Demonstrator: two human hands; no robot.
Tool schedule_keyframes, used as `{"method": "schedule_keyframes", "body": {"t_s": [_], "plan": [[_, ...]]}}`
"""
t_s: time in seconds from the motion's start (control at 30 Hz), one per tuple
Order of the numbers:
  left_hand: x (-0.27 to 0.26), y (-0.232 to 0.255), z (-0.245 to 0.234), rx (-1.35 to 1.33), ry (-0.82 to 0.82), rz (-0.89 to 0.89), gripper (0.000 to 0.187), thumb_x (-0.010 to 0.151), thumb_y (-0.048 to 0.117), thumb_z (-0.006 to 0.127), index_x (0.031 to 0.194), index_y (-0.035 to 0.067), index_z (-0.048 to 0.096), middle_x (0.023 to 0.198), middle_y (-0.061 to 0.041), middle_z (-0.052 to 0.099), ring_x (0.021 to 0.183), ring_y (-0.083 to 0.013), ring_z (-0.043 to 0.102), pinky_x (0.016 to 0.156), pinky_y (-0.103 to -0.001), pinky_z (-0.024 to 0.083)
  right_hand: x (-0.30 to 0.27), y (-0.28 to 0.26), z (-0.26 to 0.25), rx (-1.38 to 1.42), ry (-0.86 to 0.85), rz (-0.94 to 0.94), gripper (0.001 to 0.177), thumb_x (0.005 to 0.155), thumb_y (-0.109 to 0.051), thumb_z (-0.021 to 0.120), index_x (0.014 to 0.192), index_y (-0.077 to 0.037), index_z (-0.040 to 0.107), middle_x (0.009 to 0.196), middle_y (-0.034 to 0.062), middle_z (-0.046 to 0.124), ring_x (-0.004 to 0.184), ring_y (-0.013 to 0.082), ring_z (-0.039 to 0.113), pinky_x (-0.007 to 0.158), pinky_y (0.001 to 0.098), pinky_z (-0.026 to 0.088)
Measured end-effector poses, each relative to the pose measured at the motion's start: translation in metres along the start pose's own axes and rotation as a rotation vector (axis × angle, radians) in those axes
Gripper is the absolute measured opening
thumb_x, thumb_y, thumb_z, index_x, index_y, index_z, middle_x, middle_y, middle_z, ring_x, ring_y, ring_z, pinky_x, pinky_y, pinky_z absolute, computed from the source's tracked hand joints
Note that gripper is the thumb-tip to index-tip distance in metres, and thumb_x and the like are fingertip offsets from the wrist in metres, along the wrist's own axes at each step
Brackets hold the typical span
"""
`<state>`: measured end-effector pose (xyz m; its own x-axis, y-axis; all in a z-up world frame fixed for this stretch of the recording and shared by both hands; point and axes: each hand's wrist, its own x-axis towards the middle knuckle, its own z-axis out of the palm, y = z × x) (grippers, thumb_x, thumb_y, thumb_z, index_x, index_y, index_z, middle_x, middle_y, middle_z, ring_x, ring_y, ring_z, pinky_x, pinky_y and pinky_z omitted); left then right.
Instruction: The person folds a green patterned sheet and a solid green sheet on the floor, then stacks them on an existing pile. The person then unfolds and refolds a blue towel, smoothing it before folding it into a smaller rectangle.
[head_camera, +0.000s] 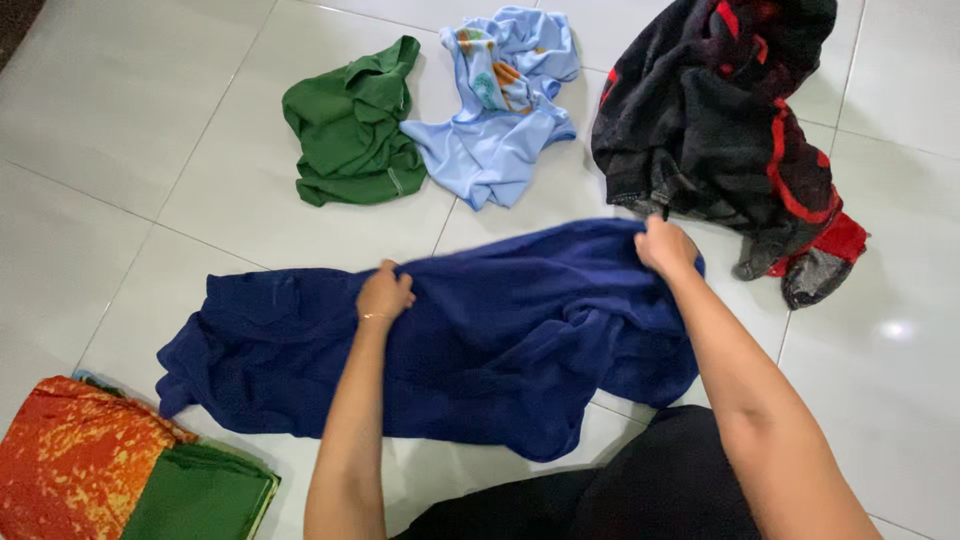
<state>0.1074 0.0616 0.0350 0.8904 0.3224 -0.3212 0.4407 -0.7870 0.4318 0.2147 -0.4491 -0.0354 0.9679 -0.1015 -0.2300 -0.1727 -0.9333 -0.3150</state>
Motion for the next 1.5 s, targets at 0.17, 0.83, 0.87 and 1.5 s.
{"method": "schedule_keyframes", "body": {"t_s": [0.17, 0.83, 0.87, 1.5], "plan": [[0.016, -0.011, -0.052, -0.315, 0.308, -0.054, 0.04, 0.095, 0.02, 0.055, 0.126, -0.005, 0.054, 0.074, -0.011, 0.076, 0.067, -0.0216, 0.076, 0.072, -0.037, 0.06, 0.014, -0.08, -0.046, 0.408, 0.102, -0.201, 0.05, 0.101, -0.028, 0.06, 0.147, -0.012, 0.049, 0.124, 0.0312, 0.066, 0.117, 0.049, 0.062, 0.101, 0.0524, 0.049], [-0.162, 0.094, 0.066, 0.213, -0.283, 0.917, 0.071, 0.061, 0.061, 0.087, 0.098, 0.004, 0.068, 0.099, -0.014, 0.064, 0.097, -0.035, 0.062, 0.08, -0.048, 0.049, -0.034, -0.003, 0.008, 0.115, -0.443, -0.148, 0.085, 0.064, -0.065, 0.084, 0.116, 0.0, 0.07, 0.117, 0.0243, 0.074, 0.11, 0.0367, 0.071, 0.098, 0.0428, 0.055], [-0.176, 0.094, 0.075, 0.152, -0.274, 1.059, 0.08, 0.052, 0.063, 0.088, 0.1, 0.001, 0.067, 0.096, -0.014, 0.062, 0.095, -0.0346, 0.061, 0.077, -0.047, 0.048, -0.034, 0.006, 0.014, 0.1, -0.471, -0.218, 0.083, 0.061, -0.06, 0.089, 0.116, -0.001, 0.069, 0.115, 0.0235, 0.073, 0.109, 0.0368, 0.07, 0.096, 0.043, 0.055], [-0.139, -0.047, -0.047, 0.606, -0.167, 0.337, 0.036, 0.078, 0.016, 0.064, 0.111, 0.018, 0.077, 0.12, -0.013, 0.071, 0.111, -0.0358, 0.068, 0.096, -0.046, 0.054, -0.174, -0.099, -0.052, 0.426, -0.52, -0.805, 0.042, 0.078, -0.041, 0.084, 0.104, -0.009, 0.071, 0.092, 0.0072, 0.075, 0.086, 0.021, 0.072, 0.073, 0.0361, 0.056]]}}
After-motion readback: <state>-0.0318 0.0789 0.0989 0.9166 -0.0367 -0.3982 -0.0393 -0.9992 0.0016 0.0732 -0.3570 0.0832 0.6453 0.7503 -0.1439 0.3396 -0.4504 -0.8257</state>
